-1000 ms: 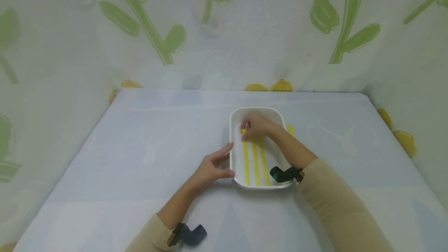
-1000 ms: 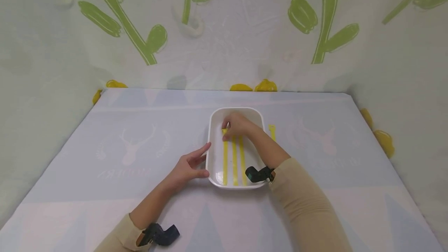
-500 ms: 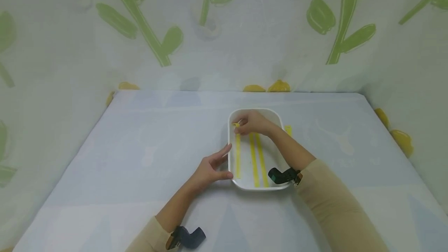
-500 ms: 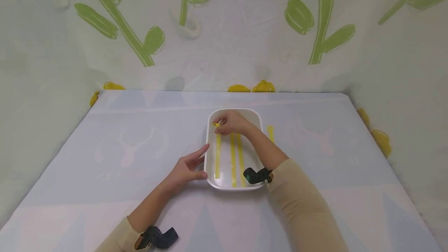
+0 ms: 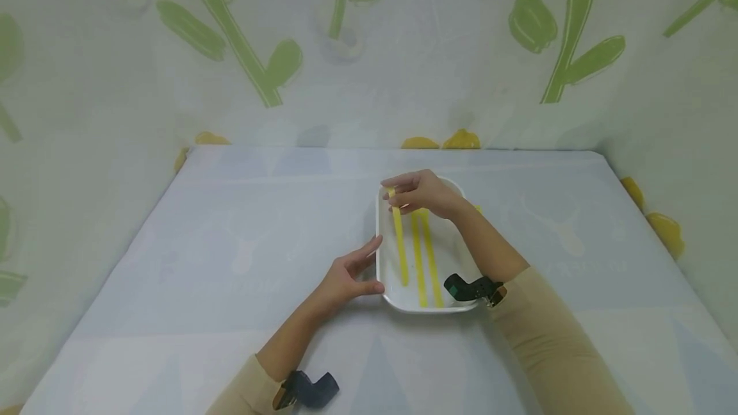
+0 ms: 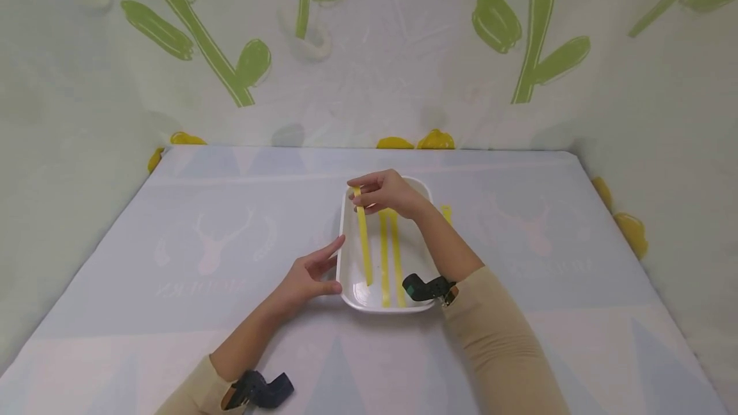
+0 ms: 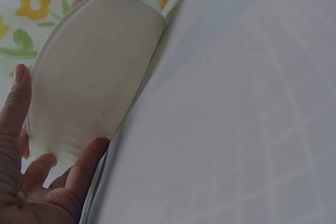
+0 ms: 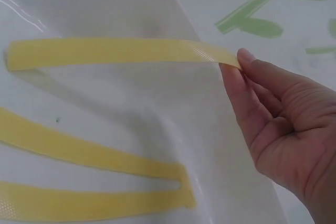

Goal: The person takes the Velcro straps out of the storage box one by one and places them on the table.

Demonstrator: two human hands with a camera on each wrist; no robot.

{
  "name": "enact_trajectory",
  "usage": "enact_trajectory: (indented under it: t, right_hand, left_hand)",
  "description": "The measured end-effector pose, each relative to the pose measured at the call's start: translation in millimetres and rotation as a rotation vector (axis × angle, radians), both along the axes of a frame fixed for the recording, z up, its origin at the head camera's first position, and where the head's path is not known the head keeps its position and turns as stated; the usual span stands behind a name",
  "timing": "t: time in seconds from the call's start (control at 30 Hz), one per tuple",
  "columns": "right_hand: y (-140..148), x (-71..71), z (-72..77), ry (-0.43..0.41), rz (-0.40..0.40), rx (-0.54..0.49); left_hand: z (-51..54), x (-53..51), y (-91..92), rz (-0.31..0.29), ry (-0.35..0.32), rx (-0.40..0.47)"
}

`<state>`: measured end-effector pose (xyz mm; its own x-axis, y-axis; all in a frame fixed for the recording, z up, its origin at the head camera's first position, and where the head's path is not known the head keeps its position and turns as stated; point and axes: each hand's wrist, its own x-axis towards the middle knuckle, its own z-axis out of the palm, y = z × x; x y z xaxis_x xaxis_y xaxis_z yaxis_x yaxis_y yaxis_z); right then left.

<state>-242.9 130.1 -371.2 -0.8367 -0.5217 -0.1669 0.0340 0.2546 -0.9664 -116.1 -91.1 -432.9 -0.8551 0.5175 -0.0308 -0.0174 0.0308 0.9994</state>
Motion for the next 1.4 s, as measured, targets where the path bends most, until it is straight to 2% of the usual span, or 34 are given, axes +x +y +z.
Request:
enact_trajectory:
  t: [0.1, 0.23, 0.47, 0.67, 0.83, 1.2, 1.4]
  right_hand:
    - [1.5, 0.5, 4.1, -0.011, 0.001, -0.02]
    - [2.3, 0.4, 9.5, -0.038, 0.009, 0.017]
    - [2.3, 2.2, 17.7, -0.055, 0.07, 0.056]
    - [4.2, 3.1, 23.4, -0.047, 0.135, 0.008]
    - [8.1, 4.5, 32.1, -0.036, 0.158, -0.03]
    - [28.1, 12.6, 57.0, 0.035, 0.153, -0.013]
    - [39.7, 16.9, 67.5, 0.042, 0.143, -0.021]
  left_hand:
    - [0.5, 0.4, 0.0, -0.002, 0.006, 0.012]
    - [0.9, 0.7, 0.2, -0.002, 0.005, 0.019]
    - [-0.1, 0.5, 0.8, -0.001, 0.001, -0.003]
    - [-0.6, -0.5, 0.8, 0.0, 0.017, -0.004]
    - [0.7, -0.3, 1.0, -0.003, 0.024, 0.002]
    - [-2.1, -0.4, 1.9, 0.0, 0.026, 0.001]
    - [-2.6, 0.0, 1.0, 0.008, 0.03, 0.02]
